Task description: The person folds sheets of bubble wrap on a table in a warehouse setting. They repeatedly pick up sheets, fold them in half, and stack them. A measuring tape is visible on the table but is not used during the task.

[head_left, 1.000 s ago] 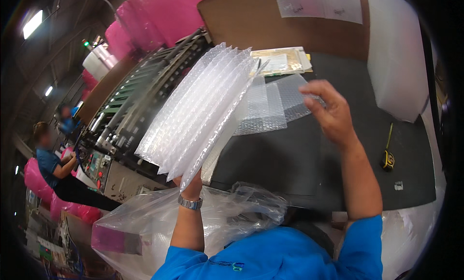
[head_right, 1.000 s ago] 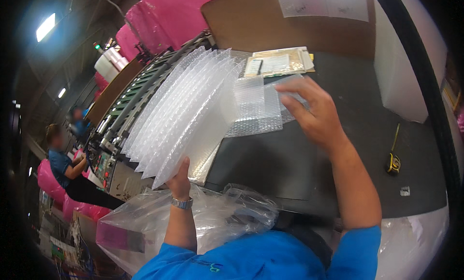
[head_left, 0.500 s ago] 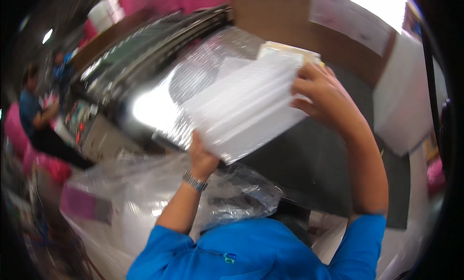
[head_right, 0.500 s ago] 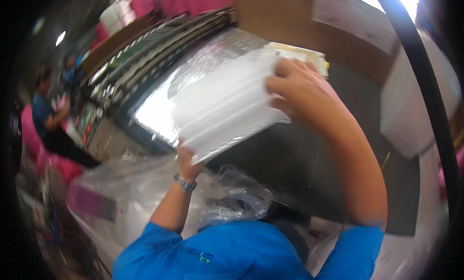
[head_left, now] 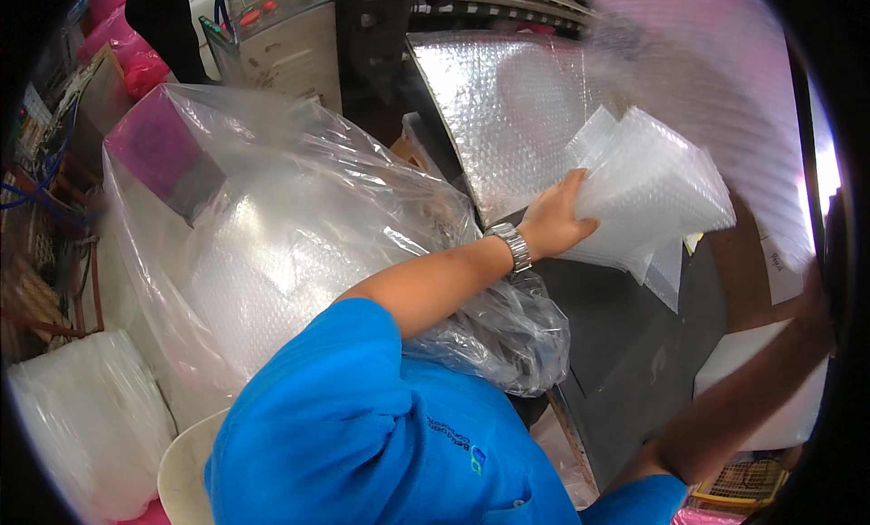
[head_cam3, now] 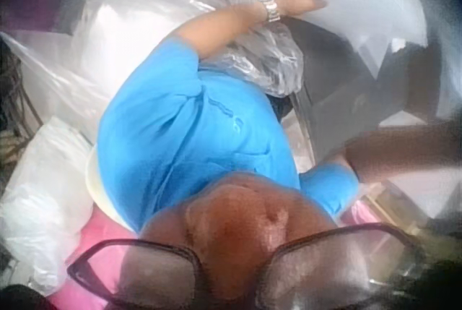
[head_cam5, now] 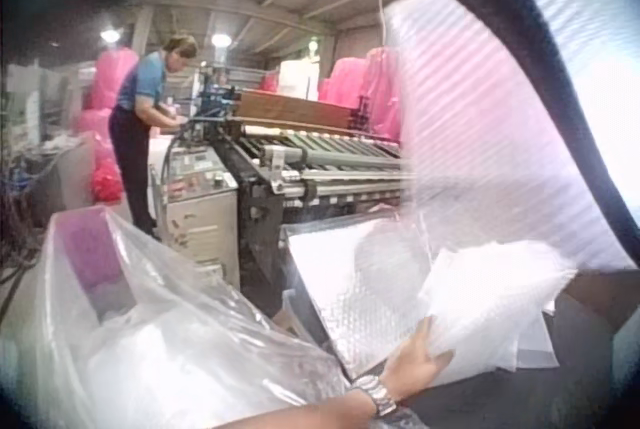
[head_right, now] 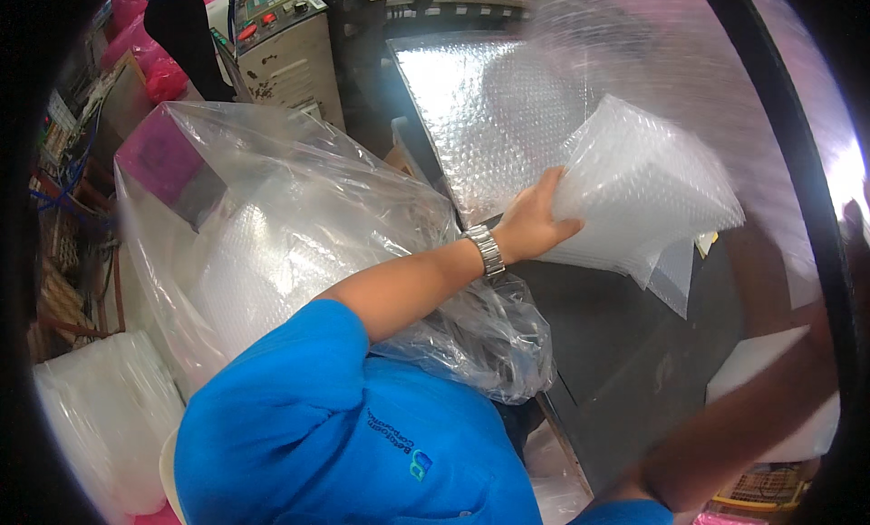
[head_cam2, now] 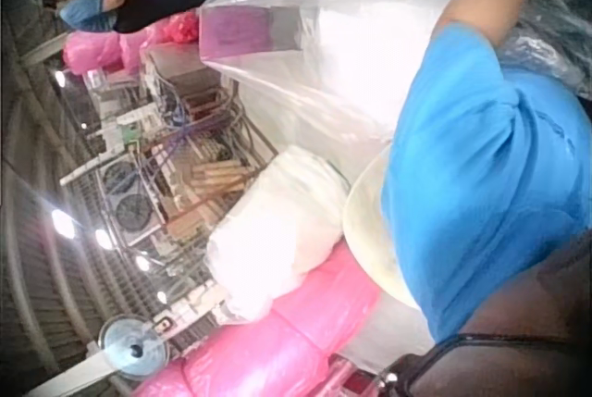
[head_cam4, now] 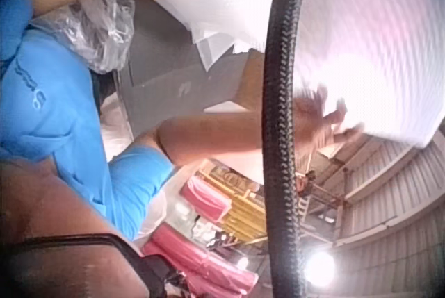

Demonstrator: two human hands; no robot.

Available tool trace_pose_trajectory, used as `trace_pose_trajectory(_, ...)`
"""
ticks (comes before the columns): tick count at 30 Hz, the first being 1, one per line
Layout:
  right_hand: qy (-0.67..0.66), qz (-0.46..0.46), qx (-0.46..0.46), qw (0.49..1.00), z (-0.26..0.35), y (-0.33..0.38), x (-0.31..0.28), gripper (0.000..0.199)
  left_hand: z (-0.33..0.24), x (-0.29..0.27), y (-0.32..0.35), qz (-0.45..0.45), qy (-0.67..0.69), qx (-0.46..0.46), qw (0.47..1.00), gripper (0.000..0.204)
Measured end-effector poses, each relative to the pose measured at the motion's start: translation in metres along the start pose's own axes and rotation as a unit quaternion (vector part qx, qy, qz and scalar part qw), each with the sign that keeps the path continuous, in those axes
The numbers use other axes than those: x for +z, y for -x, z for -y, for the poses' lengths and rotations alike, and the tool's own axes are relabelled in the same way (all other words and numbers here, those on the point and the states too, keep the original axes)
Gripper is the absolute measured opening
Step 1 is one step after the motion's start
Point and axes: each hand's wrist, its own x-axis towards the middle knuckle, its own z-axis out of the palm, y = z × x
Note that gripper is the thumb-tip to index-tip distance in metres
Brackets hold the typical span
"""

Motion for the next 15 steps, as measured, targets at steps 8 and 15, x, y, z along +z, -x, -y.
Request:
trace_pose_trajectory(8, -0.444, 0.217, 0.076, 0.866, 0.230, 0.062, 0.214, 0.039, 0.037, 0.020, -0.002, -0.074, -0.004, -0.021, 0.997, 0.075)
trace_pose_trajectory(15, -0.225, -0.027, -0.008, 0.974, 0.157, 0.084, 0.199, 0.072, -0.007, -0.015, 0.002, -0.075, 0.059, -0.012, 0.995, 0.064)
